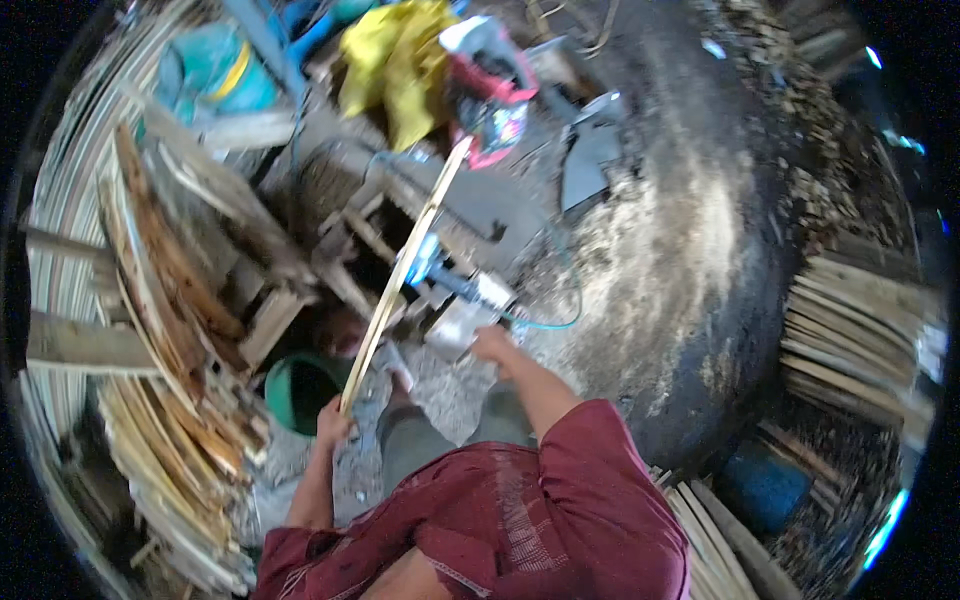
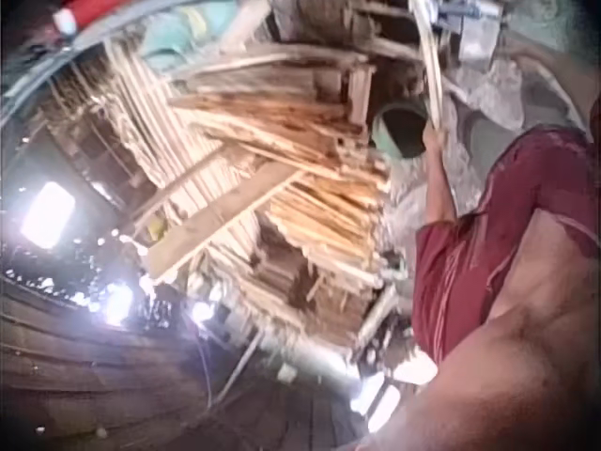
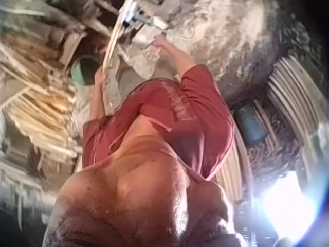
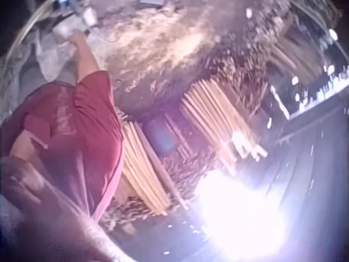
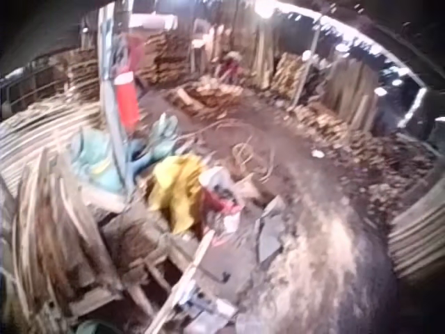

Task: Use a handheld power sander to smooth the surface of a curved wooden plank.

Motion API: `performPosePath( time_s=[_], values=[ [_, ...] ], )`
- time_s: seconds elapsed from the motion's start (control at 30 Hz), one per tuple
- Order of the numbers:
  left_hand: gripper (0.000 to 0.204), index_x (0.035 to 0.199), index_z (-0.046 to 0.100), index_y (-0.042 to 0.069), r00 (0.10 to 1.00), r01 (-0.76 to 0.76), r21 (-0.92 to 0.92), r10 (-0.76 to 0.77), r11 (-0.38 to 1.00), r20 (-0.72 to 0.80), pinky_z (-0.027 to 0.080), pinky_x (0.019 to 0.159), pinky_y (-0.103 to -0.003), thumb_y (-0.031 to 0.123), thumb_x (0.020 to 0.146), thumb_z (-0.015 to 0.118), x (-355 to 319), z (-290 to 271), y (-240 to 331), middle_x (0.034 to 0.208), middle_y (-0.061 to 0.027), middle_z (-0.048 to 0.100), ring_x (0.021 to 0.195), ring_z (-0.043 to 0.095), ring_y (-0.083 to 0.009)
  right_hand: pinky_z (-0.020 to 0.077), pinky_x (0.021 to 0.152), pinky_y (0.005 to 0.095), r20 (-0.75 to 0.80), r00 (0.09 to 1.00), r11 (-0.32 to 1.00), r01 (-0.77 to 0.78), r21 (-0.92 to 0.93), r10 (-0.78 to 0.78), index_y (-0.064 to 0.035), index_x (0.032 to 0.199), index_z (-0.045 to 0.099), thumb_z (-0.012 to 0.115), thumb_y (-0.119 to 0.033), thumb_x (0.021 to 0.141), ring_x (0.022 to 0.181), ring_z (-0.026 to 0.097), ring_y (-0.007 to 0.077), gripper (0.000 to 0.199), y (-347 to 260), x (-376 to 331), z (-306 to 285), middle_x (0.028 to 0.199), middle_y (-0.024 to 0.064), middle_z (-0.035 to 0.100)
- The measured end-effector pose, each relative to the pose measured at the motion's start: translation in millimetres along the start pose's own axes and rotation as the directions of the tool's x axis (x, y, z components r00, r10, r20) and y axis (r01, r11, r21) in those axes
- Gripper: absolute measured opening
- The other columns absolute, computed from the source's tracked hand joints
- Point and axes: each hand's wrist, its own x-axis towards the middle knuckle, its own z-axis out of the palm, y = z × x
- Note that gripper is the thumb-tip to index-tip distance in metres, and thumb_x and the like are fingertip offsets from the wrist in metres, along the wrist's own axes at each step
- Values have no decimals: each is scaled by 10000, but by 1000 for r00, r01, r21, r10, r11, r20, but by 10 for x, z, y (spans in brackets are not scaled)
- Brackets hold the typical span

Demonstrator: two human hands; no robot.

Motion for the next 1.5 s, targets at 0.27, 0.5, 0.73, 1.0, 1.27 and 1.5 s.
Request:
performPosePath(
  time_s=[0.27, 0.5, 0.73, 1.0, 1.27, 1.5],
  values=[
    [480, 1159, 589, 113, 997, 58, -51, -60, 997, -40, 489, 841, -408, 153, 681, 625, 631, 109, 24, 1042, -171, 645, 988, 610, -373, 444, 906, 490, -362, 931, 990, 86, 110, -41, -66, 1291, 460, 686, -318, 746, 1066, 537, 404, 642, 167, 1166, 73, 1133, 230, 564],
    [693, 1261, 456, 90, 960, 91, 317, 1, 944, -278, 444, 888, -488, 232, 644, 737, 1550, 355, -155, 1103, -206, 579, 1061, 540, -405, 324, 1029, 495, -352, 934, 988, 5, -154, -60, -85, 1477, 189, 646, -157, 724, 1216, 389, 441, 884, -451, 1474, -49, 1321, 258, 405],
    [749, 1293, 453, 155, 962, 54, 284, 27, 957, -272, 454, 895, -473, 286, 629, 772, 1690, 321, -180, 1105, -184, 577, 1059, 561, -380, 468, 920, 429, -312, 945, 984, -143, -105, 104, -44, 1457, 159, 746, -202, 652, 1052, 591, 413, 1009, -490, 1673, -323, 1147, 273, 587],
    [826, 1352, 408, 195, 975, 71, 172, -32, 983, -219, 475, 843, -505, 365, 634, 781, 1398, 322, -240, 1089, -176, 611, 1032, 588, -372, 453, 602, 309, 8, 1000, 897, -13, 443, 10, 3, 1041, 585, 713, -123, 717, 671, 573, 177, 371, -741, 789, -633, 809, 84, 610],
    [819, 1386, 379, 253, 972, 142, 191, -100, 971, -210, 467, 835, -501, 418, 679, 758, 1358, 360, -60, 1020, -202, 601, 980, 596, -386, 432, 557, 277, -139, 966, 791, 257, 556, -216, -29, 836, 611, 669, -85, 791, 636, 554, 122, 92, -658, 388, -34, 750, 27, 595],
    [863, 1429, 345, 275, 968, 169, 231, -118, 958, -219, 453, 856, -499, 520, 699, 734, 1338, 474, -150, 1065, -210, 573, 1013, 579, -378, 450, 554, 283, -94, 965, 773, 253, 581, -245, -22, 869, 611, 659, -85, 801, 622, 559, 132, 104, -606, 330, 171, 745, 28, 596]
  ],
)
